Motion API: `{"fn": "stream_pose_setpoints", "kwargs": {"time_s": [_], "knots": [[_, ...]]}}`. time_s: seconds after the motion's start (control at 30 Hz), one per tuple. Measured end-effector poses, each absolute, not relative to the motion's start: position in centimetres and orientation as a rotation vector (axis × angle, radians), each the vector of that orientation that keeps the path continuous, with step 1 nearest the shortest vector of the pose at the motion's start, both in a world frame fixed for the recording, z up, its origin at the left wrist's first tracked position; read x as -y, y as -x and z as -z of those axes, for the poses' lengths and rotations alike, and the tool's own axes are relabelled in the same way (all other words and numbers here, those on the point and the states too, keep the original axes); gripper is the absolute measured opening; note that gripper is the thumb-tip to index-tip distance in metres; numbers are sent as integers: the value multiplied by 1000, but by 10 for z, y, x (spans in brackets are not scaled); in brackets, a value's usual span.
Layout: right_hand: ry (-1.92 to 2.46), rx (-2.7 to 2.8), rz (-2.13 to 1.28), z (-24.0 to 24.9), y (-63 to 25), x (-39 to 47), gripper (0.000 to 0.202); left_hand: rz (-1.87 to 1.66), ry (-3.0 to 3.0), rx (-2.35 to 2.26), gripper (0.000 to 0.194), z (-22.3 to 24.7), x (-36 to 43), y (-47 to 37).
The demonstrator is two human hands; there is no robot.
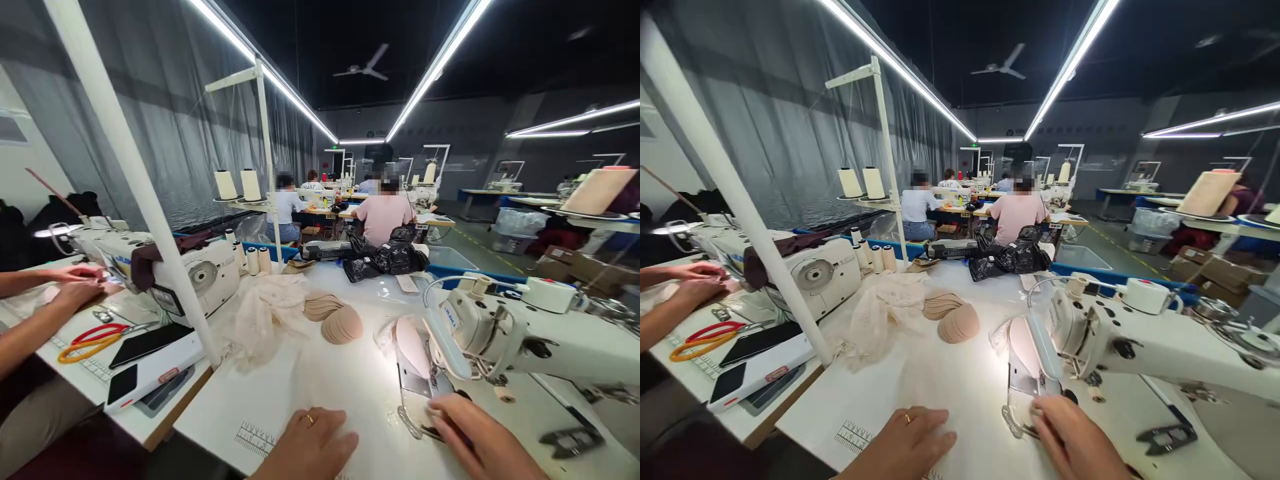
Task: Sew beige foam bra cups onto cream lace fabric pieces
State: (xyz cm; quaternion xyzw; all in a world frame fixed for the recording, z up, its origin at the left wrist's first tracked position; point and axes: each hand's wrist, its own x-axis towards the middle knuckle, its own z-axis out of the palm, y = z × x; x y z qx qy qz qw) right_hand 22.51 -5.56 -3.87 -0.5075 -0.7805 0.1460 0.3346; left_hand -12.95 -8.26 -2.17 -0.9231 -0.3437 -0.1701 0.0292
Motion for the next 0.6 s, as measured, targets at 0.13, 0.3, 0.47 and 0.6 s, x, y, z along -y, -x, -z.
{"fn": "stream_pose_setpoints", "kwargs": {"time_s": [0.13, 0.3, 0.47, 0.6], "knots": [[1358, 2177, -489, 7, -169, 69, 20, 1070, 2785, 1443, 50, -2, 64, 121], [1466, 2044, -657, -3, -142, 60, 25, 941, 2814, 1993, 24, -20, 9, 112], [1373, 1783, -938, 1, -123, 50, 32, 1316, 3029, 1870, 18, -22, 10, 97], [1166, 1584, -1196, -2, -121, 55, 23, 1880, 3097, 1955, 35, -24, 24, 94]]}}
